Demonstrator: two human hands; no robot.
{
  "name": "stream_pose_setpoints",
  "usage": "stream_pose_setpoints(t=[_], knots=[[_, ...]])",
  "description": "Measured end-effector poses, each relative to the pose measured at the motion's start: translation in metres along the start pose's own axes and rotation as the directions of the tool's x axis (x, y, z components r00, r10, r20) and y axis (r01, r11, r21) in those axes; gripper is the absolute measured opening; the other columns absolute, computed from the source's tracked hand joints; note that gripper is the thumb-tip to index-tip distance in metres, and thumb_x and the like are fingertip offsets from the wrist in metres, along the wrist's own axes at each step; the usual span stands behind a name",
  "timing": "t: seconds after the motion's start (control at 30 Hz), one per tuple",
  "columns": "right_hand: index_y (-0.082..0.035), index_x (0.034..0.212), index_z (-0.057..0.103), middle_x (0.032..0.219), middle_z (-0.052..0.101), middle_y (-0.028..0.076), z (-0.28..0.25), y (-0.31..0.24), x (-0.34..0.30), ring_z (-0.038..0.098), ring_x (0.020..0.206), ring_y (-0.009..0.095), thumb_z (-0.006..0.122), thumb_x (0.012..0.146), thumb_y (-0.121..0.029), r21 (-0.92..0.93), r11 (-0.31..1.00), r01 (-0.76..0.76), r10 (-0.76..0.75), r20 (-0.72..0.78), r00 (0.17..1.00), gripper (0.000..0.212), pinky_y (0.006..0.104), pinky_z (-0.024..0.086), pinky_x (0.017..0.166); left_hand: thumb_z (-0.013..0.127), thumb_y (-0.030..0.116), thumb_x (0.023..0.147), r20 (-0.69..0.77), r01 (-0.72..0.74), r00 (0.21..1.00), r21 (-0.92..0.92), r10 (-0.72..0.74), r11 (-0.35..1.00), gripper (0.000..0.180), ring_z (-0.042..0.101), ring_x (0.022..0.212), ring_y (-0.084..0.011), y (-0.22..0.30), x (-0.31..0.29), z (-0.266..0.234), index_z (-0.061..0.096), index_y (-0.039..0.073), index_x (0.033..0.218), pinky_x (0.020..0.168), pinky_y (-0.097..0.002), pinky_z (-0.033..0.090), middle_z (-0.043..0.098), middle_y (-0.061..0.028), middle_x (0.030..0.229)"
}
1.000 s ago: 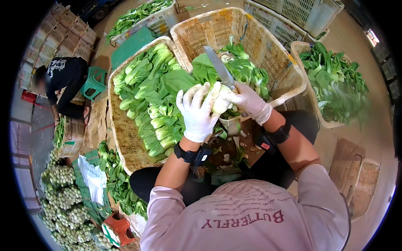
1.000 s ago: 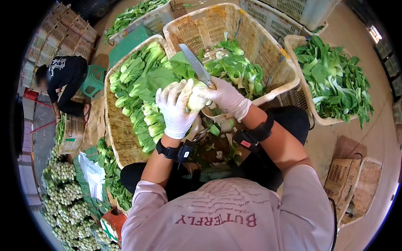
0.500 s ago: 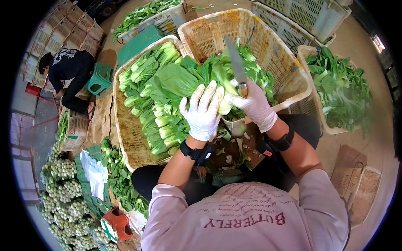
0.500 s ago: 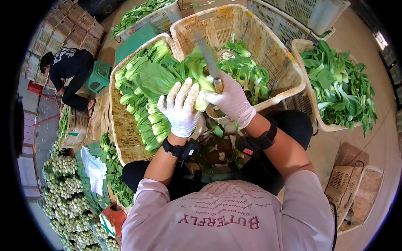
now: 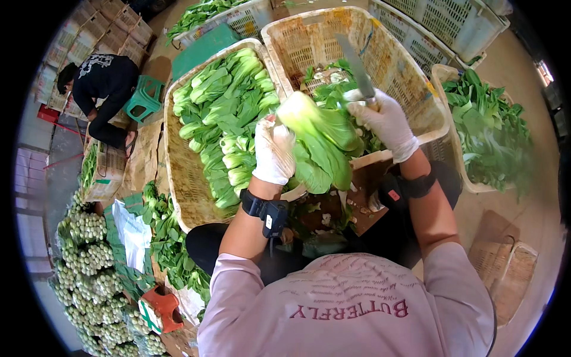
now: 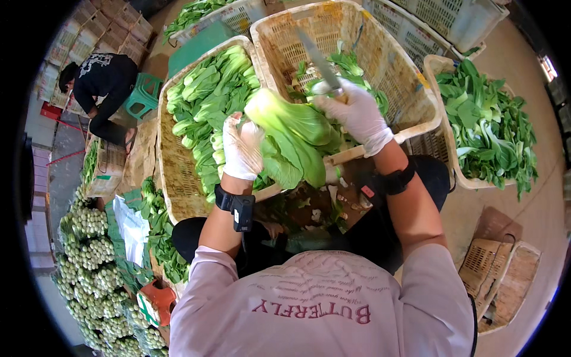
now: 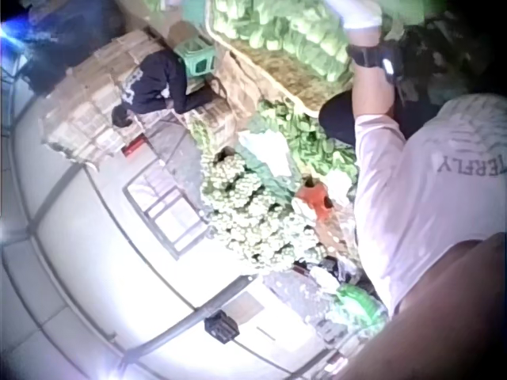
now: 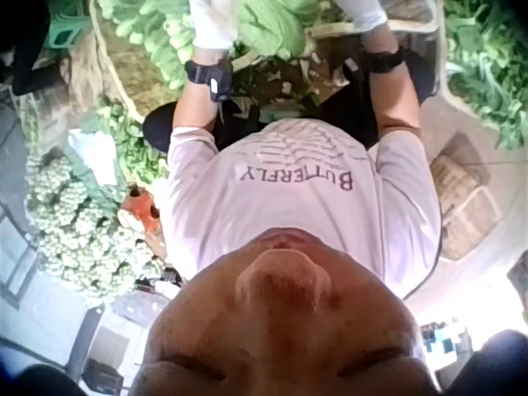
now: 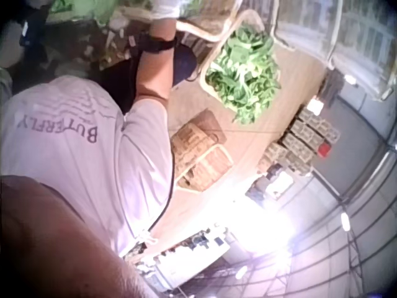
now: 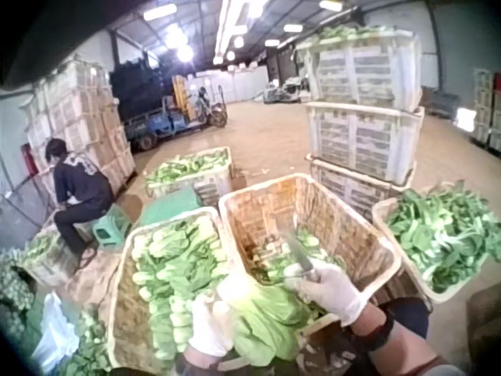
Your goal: The person trims the root ends of bok choy with a knife and sorts them into plastic crates.
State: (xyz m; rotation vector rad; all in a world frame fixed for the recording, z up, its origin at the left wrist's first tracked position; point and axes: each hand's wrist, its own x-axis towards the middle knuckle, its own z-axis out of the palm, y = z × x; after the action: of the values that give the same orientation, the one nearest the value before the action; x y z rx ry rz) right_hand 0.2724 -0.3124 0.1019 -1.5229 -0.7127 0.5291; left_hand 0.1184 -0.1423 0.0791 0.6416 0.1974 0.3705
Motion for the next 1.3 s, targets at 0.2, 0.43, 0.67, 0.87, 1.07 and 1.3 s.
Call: stream_pose_setpoints(t=[0.2, 0.43, 0.67, 0.87, 1.07, 1.3], knots=[[-0.005, 0.108, 0.06, 0.073, 0.05, -0.005, 0.007, 0.008, 0.002, 0.046, 0.066, 0.005, 0.071, 0.08, -0.02, -0.105, 0.986, 0.13, -0.118, 0.113, 0.987, 0.034, 0.0197, 0.039, 0.058, 0.06, 0.017, 0.086, 0.091, 0.198, 0.969, 0.269, -0.229, 0.943, 0.051, 0.054, 0.107, -0.0158, -0.006, 0.002, 0.007, 0.041, 0.002, 0.131, 0.092, -0.0303, 0.044, 0.055, -0.0066, 0.12], [-0.002, 0.105, 0.061, 0.075, 0.058, 0.003, 0.015, 0.007, -0.005, 0.052, 0.065, 0.013, 0.071, 0.076, -0.026, -0.251, 0.944, 0.214, -0.176, 0.163, 0.971, 0.039, 0.0282, 0.045, 0.064, 0.078, 0.011, 0.071, 0.085, -0.097, 0.995, 0.624, 0.056, 0.776, 0.053, 0.052, 0.099, -0.0142, -0.037, 0.005, 0.0, 0.045, 0.006, 0.111, 0.087, -0.0276, 0.044, 0.053, -0.0055, 0.109], [-0.004, 0.097, 0.062, 0.069, 0.059, 0.008, 0.01, -0.007, -0.007, 0.054, 0.059, 0.016, 0.066, 0.075, -0.021, -0.509, 0.836, 0.207, -0.059, 0.291, 0.955, 0.028, 0.0284, 0.044, 0.059, 0.082, 0.009, 0.066, 0.12, -0.093, 0.993, 0.757, 0.003, 0.647, 0.052, 0.049, 0.095, -0.0119, -0.031, 0.006, -0.007, 0.045, 0.007, 0.103, 0.083, -0.0252, 0.043, 0.051, -0.0033, 0.099], [-0.01, 0.115, 0.06, 0.089, 0.064, 0.015, -0.044, 0.014, 0.021, 0.061, 0.079, 0.02, 0.062, 0.079, -0.025, -0.658, 0.739, 0.144, -0.292, -0.12, 0.949, 0.039, 0.0306, 0.048, 0.072, 0.062, 0.032, 0.081, 0.25, 0.182, 0.939, 0.217, -0.235, 0.959, 0.067, 0.054, 0.112, -0.0256, -0.008, 0.001, -0.013, 0.036, -0.001, 0.134, 0.097, -0.0349, 0.043, 0.053, -0.0159, 0.123], [-0.007, 0.111, 0.063, 0.089, 0.066, 0.01, -0.026, 0.011, 0.017, 0.061, 0.079, 0.014, 0.065, 0.081, -0.034, -0.439, 0.895, 0.074, -0.127, -0.094, 0.987, 0.041, 0.027, 0.048, 0.071, 0.051, 0.033, 0.087, 0.247, 0.303, 0.933, -0.144, -0.262, 0.942, 0.058, 0.053, 0.113, -0.0306, -0.012, -0.005, -0.011, 0.037, 0.002, 0.134, 0.098, -0.0439, 0.042, 0.051, -0.0194, 0.125], [-0.007, 0.118, 0.056, 0.099, 0.06, 0.015, 0.03, 0.007, -0.003, 0.059, 0.089, 0.029, 0.074, 0.069, -0.032, -0.47, 0.706, 0.53, -0.413, 0.335, 0.847, 0.058, 0.0328, 0.047, 0.078, 0.05, 0.033, 0.092, -0.022, 0.17, 0.984, 0.383, -0.175, 0.908, 0.049, 0.049, 0.113, -0.0183, -0.044, 0.003, -0.024, 0.043, 0.001, 0.13, 0.097, -0.0304, 0.039, 0.052, -0.0076, 0.124]])
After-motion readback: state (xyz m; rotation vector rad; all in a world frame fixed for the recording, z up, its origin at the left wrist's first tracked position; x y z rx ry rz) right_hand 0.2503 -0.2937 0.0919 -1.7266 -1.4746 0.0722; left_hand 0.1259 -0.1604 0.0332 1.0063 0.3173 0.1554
